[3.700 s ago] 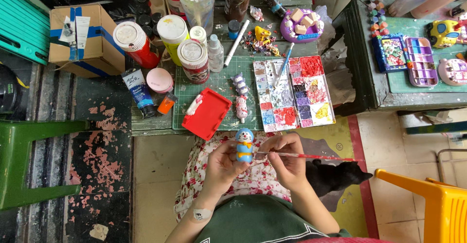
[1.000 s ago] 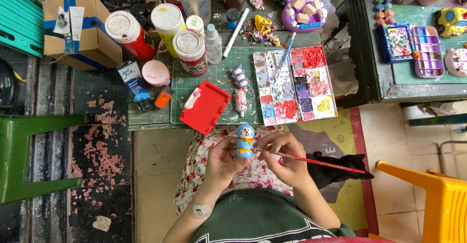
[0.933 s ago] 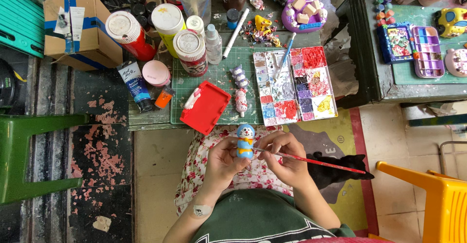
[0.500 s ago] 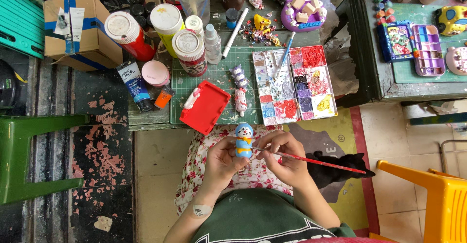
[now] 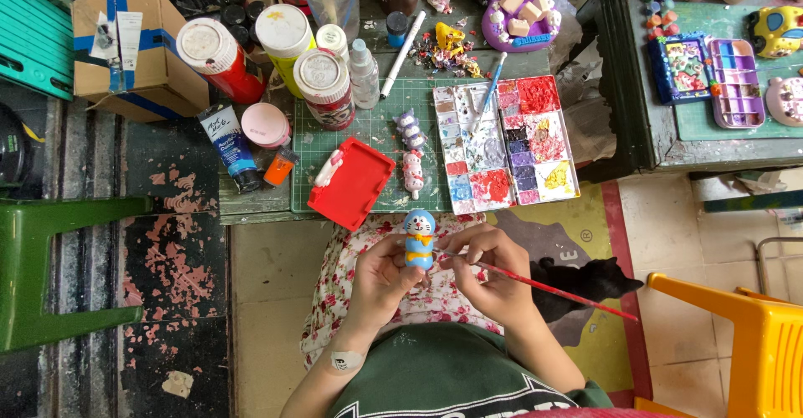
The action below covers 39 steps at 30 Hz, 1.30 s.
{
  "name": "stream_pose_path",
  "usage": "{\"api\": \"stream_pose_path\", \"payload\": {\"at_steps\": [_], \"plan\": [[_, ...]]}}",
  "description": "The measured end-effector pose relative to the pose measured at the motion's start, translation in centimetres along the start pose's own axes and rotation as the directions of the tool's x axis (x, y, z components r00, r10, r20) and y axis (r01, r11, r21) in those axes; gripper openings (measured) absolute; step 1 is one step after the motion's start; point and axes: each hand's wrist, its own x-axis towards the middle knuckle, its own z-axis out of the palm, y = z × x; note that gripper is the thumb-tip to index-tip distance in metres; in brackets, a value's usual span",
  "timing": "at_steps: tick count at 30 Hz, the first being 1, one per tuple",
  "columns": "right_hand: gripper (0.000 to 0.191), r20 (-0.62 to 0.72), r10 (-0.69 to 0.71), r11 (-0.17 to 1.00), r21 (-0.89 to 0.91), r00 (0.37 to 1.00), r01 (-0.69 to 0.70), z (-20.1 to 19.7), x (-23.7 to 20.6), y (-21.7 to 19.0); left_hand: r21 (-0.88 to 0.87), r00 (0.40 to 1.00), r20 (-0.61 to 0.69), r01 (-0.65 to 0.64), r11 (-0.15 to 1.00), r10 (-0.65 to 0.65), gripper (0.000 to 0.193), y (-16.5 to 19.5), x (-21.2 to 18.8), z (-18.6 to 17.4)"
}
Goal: The person paints a small figurine with a paintbrush, dipping the brush in a water cup and dabbing it on a palette. They then pick up a paint tube, open it, squeeze paint onto the palette, and continue painting the figurine, turning it in their hands to reach different sides.
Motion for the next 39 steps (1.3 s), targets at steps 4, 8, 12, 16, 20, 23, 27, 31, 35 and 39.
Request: {"api": "stream_pose_path", "payload": {"at_steps": [4, 8, 12, 16, 20, 23, 27, 31, 35, 39], "plan": [[0.02, -0.077, -0.034, 0.995, 0.087, 0.996, 0.041, -0.7, -0.3, 0.3, 0.032, 0.999, 0.042, 0.009, 0.999, -0.01, 0.042, 0.6, -0.1, 0.1], [0.019, -0.093, 0.026, 0.971, 0.239, 0.995, -0.003, -1.0, -0.4, 0.9, 0.041, 0.997, 0.077, 0.005, 0.999, -0.008, 0.04, 0.9, -0.1, 0.1], [0.02, -0.036, 0.05, 0.972, 0.233, 0.998, -0.041, -0.7, -0.6, 1.0, 0.038, 0.997, 0.077, 0.026, 0.999, -0.029, 0.042, 1.0, -0.1, 0.3], [0.019, -0.015, 0.067, 0.957, 0.285, 0.998, -0.06, -0.7, -0.4, 1.2, 0.025, 0.995, 0.084, 0.055, 0.998, -0.057, 0.043, 1.1, -0.1, 0.5], [0.018, -0.012, 0.104, 0.931, 0.352, 0.995, -0.093, -0.9, -0.2, 1.5, 0.048, 0.995, 0.094, 0.04, 0.998, -0.045, 0.042, 1.2, -0.1, 0.6], [0.018, -0.004, 0.1, 0.931, 0.353, 0.995, -0.092, -1.0, -0.3, 1.5, 0.06, 0.995, 0.092, 0.034, 0.998, -0.039, 0.043, 1.3, -0.1, 0.7], [0.019, 0.013, 0.081, 0.94, 0.331, 0.997, -0.081, -0.9, -0.3, 1.5, 0.055, 0.994, 0.109, 0.02, 0.998, -0.026, 0.043, 1.3, 0.0, 0.7], [0.018, 0.004, 0.13, 0.941, 0.314, 0.992, -0.124, -0.9, -0.4, 1.5, 0.045, 0.996, 0.092, 0.014, 0.999, -0.019, 0.043, 1.2, -0.1, 0.6], [0.017, -0.008, 0.143, 0.926, 0.355, 0.99, -0.13, -1.0, -0.3, 1.9, 0.017, 0.997, 0.072, -0.03, 0.999, 0.028, 0.043, 0.8, 0.0, 0.6], [0.017, -0.041, 0.123, 0.886, 0.454, 0.992, -0.091, -0.9, -0.1, 2.6, 0.047, 0.995, 0.037, -0.092, 0.995, 0.09, 0.044, 0.7, 0.4, 0.8]]}}
